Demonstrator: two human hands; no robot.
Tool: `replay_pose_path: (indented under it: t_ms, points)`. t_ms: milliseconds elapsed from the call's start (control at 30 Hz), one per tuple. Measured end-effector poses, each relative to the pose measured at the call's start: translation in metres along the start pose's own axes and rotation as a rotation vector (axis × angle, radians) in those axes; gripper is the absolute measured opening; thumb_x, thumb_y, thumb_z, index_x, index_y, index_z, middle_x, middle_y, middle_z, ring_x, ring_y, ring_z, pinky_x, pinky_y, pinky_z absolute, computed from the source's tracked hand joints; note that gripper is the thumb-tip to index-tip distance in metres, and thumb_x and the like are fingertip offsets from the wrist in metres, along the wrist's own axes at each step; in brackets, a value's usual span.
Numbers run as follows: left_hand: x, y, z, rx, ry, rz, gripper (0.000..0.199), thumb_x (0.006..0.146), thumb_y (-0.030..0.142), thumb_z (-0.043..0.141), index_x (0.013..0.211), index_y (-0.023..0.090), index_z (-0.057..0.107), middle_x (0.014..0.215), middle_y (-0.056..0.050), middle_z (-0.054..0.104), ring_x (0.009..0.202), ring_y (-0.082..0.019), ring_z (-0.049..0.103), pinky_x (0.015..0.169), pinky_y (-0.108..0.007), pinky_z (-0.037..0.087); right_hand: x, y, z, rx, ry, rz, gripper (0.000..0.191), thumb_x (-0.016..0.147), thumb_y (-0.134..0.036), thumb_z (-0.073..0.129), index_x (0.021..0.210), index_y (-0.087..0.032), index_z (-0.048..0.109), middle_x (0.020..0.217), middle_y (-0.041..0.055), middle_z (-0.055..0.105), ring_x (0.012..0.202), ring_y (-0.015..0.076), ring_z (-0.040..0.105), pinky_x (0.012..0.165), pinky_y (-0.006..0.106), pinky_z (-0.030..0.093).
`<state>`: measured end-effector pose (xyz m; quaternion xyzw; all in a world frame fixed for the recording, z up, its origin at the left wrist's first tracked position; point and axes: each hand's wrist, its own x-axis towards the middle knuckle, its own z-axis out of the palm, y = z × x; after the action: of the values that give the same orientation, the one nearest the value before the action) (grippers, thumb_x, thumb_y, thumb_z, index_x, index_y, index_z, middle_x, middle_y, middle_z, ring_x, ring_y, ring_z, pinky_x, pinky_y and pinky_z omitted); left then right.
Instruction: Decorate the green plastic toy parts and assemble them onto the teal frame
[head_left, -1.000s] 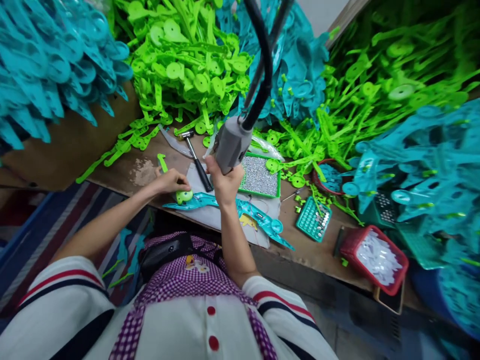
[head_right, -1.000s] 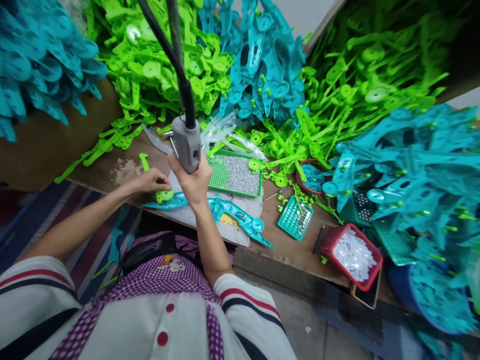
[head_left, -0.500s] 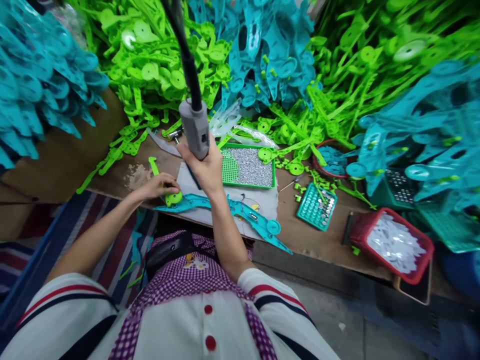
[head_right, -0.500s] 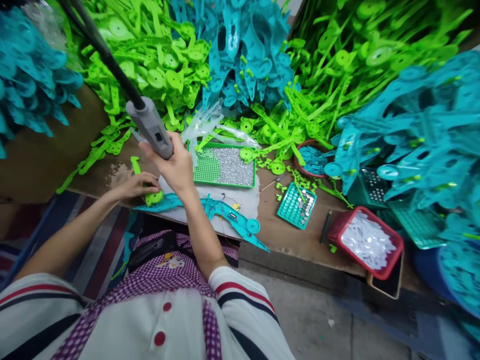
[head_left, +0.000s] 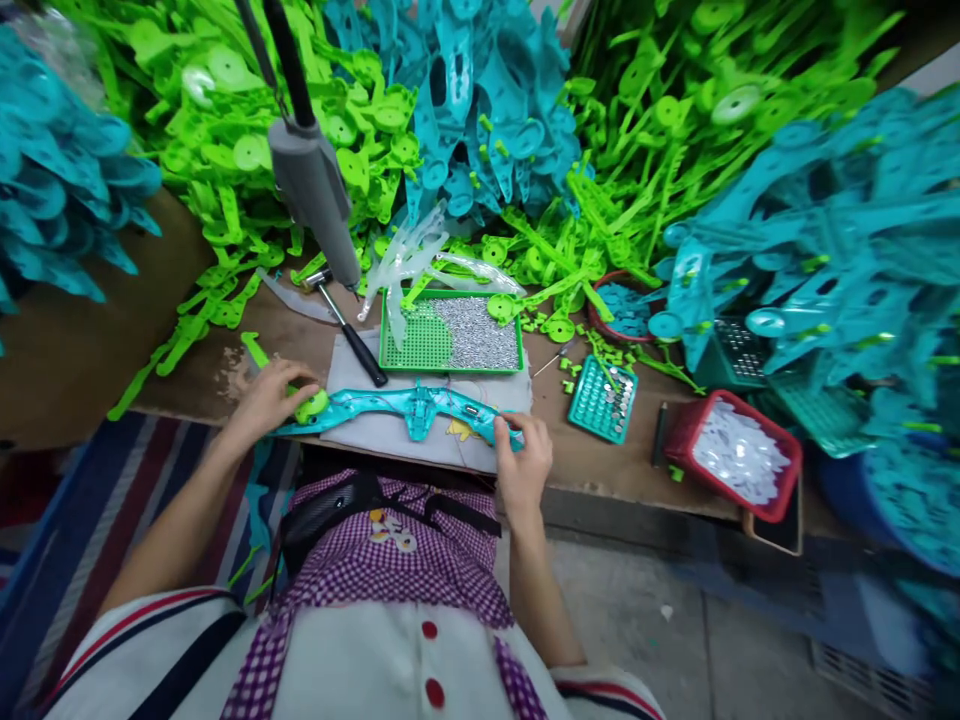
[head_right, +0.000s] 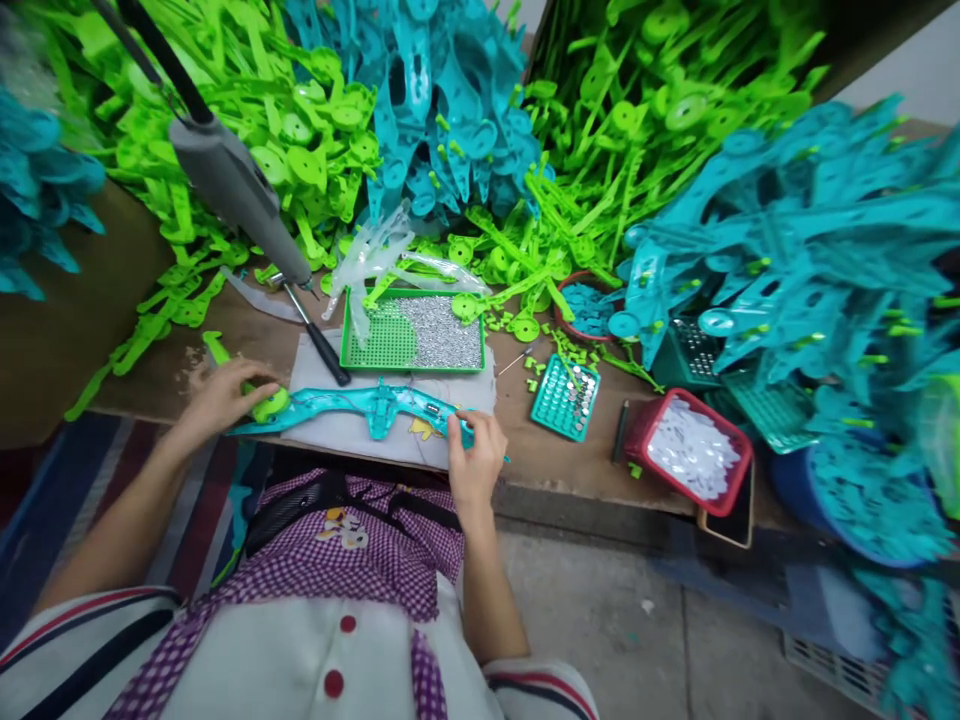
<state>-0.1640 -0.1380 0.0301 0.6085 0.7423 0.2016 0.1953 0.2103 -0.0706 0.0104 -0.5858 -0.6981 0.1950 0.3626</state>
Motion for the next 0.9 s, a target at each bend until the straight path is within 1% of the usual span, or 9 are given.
replay_pose_path:
  t_ms: [67,100,233,333,467,600,700,800,900]
  points:
    - [-0.008,0.031,0.004,0.121,0.136,0.08,0.027,0.092,0.042,0.053,0.095,0.021,0.071,0.104,-0.01,0.07,0.103,-0.028,0.06,0.098,-0.047,0.037,-0.019,0.0,0.002,-0.087,0.032,-0.019,0.033,0.094,-0.048,0.051,0.087,-0.02,0.067,0.089,0.0069,0.07,0.088,0.0215,0.063,0.081,0.035,0.041]
    - [-0.009,0.049,0.009,0.141,0.146,0.171,0.023,0.094,0.036,0.053,0.098,0.023,0.071,0.105,-0.009,0.07,0.105,-0.027,0.06,0.101,-0.048,0.034,-0.027,-0.002,0.006,-0.129,0.016,-0.039,0.032,0.094,-0.048,0.052,0.089,-0.021,0.067,0.09,0.0069,0.07,0.09,0.0217,0.063,0.082,0.035,0.04]
    - [0.004,0.119,0.052,0.139,-0.116,0.658,0.022,0.096,0.023,0.052,0.11,0.026,0.068,0.116,-0.007,0.068,0.109,-0.022,0.059,0.099,-0.041,0.036,-0.045,-0.009,0.018,-0.274,-0.151,-0.098,0.026,0.093,-0.045,0.056,0.09,-0.022,0.068,0.096,0.0078,0.069,0.094,0.0229,0.061,0.083,0.036,0.034]
    - [0.027,0.147,0.092,0.196,-0.245,0.818,0.019,0.093,0.024,0.059,0.109,0.025,0.069,0.126,-0.009,0.065,0.121,-0.025,0.054,0.102,-0.046,0.033,-0.042,-0.009,0.014,-0.245,-0.217,-0.08,0.024,0.096,-0.037,0.052,0.086,-0.022,0.067,0.098,0.0076,0.068,0.096,0.022,0.061,0.083,0.036,0.034]
    - [0.046,0.146,0.116,0.138,-0.214,0.803,0.014,0.093,0.025,0.058,0.093,0.026,0.072,0.114,-0.006,0.071,0.122,-0.026,0.055,0.104,-0.05,0.029,-0.031,-0.006,-0.012,-0.067,-0.302,-0.051,0.022,0.096,-0.037,0.05,0.084,-0.022,0.061,0.088,0.0025,0.07,0.089,0.0187,0.063,0.092,0.036,0.036]
    - [0.051,0.134,0.107,0.005,-0.064,0.678,0.019,0.095,0.025,0.054,0.092,0.025,0.073,0.109,-0.006,0.072,0.118,-0.025,0.057,0.101,-0.047,0.032,-0.028,0.008,-0.046,-0.022,-0.364,-0.026,0.021,0.092,-0.037,0.051,0.077,-0.023,0.056,0.073,-0.0026,0.067,0.076,0.0169,0.063,0.1,0.041,0.035]
    - [0.055,0.135,0.099,-0.095,0.026,0.556,0.022,0.096,0.027,0.052,0.091,0.023,0.072,0.106,-0.006,0.072,0.111,-0.023,0.06,0.099,-0.043,0.035,-0.03,0.026,-0.069,-0.124,-0.284,-0.015,0.018,0.087,-0.034,0.054,0.073,-0.023,0.055,0.076,-0.0007,0.065,0.083,0.0194,0.063,0.1,0.045,0.036]
    - [0.058,0.138,0.097,-0.152,0.067,0.465,0.024,0.096,0.029,0.049,0.091,0.022,0.072,0.106,-0.006,0.071,0.106,-0.023,0.06,0.098,-0.041,0.037,-0.034,0.047,-0.089,-0.298,-0.127,0.028,0.017,0.083,-0.034,0.055,0.07,-0.023,0.054,0.097,0.0078,0.065,0.101,0.0258,0.062,0.091,0.043,0.042]
    - [0.055,0.138,0.104,-0.145,0.045,0.447,0.023,0.096,0.03,0.05,0.091,0.023,0.072,0.107,-0.006,0.07,0.106,-0.023,0.059,0.099,-0.041,0.038,-0.032,0.067,-0.101,-0.419,-0.06,0.151,0.018,0.086,-0.037,0.051,0.076,-0.022,0.056,0.099,0.0113,0.065,0.087,0.0253,0.063,0.074,0.036,0.045]
